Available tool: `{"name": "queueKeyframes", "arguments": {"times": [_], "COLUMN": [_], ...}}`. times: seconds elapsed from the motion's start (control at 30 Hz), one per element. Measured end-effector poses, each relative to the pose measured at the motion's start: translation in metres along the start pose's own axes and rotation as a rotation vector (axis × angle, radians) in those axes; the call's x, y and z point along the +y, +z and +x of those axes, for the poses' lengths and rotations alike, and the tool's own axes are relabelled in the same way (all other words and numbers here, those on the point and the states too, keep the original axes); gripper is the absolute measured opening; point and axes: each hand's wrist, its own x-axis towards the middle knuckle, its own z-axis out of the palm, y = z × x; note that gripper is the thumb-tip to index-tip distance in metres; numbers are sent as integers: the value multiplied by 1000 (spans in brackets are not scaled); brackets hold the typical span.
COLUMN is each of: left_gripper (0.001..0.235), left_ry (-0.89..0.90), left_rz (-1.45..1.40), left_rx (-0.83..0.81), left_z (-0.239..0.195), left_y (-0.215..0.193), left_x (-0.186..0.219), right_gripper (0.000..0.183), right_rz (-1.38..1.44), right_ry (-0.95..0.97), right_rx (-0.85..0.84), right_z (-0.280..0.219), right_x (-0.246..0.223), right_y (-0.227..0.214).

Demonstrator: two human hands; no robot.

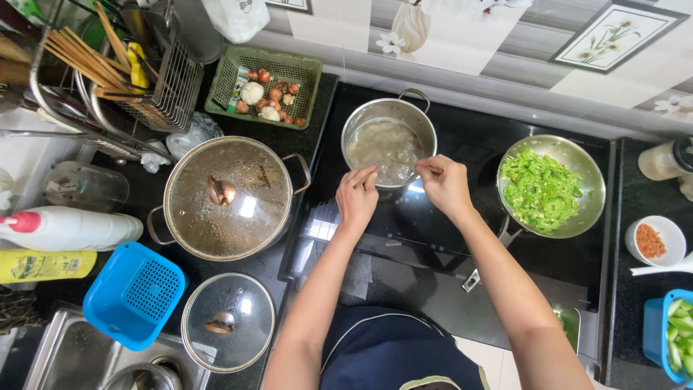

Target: Boiling sliced gourds and stirring chopped green vegetables in a pan on an induction stove.

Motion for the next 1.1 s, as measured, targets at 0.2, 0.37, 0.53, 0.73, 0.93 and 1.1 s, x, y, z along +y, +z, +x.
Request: {"name": "queueKeyframes", "arguments": {"times": [0.2,0.37,0.53,0.73,0.93,1.1], "left_gripper": [13,12,13,13,11,13], "left_ry": [-46,-51,-95,-68,-36,-53], "left_rz": [-20,-68,-89,-63,-46,-42], "left_rx": [14,42,36,43,69,21], "left_z": [-3,-7,-7,-10,-6,-7], "left_y": [-22,-28,-31,-32,-29,-33], "left_x": [14,13,14,12,7,12], "right_gripper": [14,13,14,15,17,16], "right_rz": [-59,-39,-79,-91,-281,-166], "right_ry": [-2,-9,26,45,-179,-17], "right_rx": [-18,-4,-16,-31,24,2], "right_z": [3,10,17,18,25,20], "right_x": [-18,-17,-7,3,12,-22], "right_y": [-2,-6,1,10,10,-3]}}
